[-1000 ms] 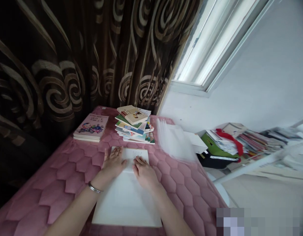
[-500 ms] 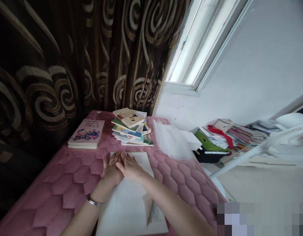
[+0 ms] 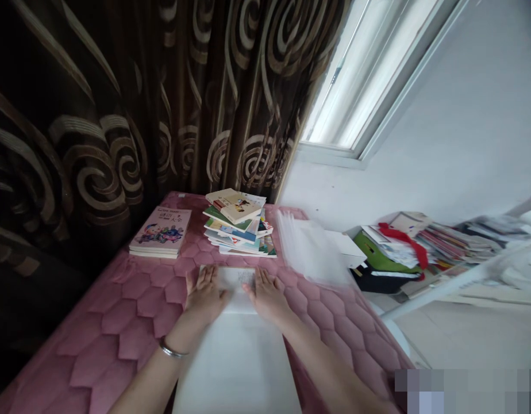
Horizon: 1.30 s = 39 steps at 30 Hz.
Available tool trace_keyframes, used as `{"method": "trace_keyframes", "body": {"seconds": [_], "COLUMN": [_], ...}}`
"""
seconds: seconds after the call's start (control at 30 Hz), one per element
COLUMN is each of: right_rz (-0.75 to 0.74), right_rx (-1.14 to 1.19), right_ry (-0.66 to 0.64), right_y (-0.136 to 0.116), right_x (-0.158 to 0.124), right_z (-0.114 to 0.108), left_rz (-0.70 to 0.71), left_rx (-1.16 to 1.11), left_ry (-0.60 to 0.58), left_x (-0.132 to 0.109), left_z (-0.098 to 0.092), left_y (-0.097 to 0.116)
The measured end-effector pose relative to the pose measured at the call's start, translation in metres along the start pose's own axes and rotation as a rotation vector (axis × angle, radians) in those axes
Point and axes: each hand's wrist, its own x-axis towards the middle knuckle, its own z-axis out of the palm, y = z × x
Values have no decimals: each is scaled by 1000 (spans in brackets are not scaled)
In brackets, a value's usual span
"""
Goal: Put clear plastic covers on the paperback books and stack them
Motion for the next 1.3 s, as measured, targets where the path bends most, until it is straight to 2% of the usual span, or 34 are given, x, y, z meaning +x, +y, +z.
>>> {"method": "trace_keyframes", "body": {"seconds": [0.17,0.43,0.53,0.6,0.67,0.73,0.83,0.93,0.97,1.03,1.13,1.23,1.3], "right_rz": [53,69,47,30,33,50,12,-125,-171,-235,-237,-199,-191], "right_rx": [25,67,79,73,38,-19,-95,-83,-59,-20,-17,-34,-38], "right_ry": [48,42,46,42,30,23,105,237,232,133,-11,-7,10], "right_y": [-4,-4,-3,-2,-3,-6,-20,-47,-58,-79,-103,-115,-117], "right_x": [-5,-4,-4,-3,-1,2,9,24,30,47,74,93,95], "right_z": [3,4,5,6,5,2,-6,-10,-10,-8,-6,-7,-8], "left_rz": [-130,-190,-163,-87,-35,-49,-99,-97,-94,-95,-121,-135,-128], "left_rx": [24,84,178,226,214,190,147,135,138,150,153,123,110], "left_ry": [85,113,101,74,50,30,23,28,21,7,-17,-2,14], "left_x": [-1,-4,-19,-32,-42,-47,-47,-44,-43,-43,-42,-41,-40], "left_z": [0,-8,-9,-6,-2,2,6,7,8,8,9,12,13], "left_y": [-1,-2,9,19,30,38,44,44,43,43,43,44,44]}}
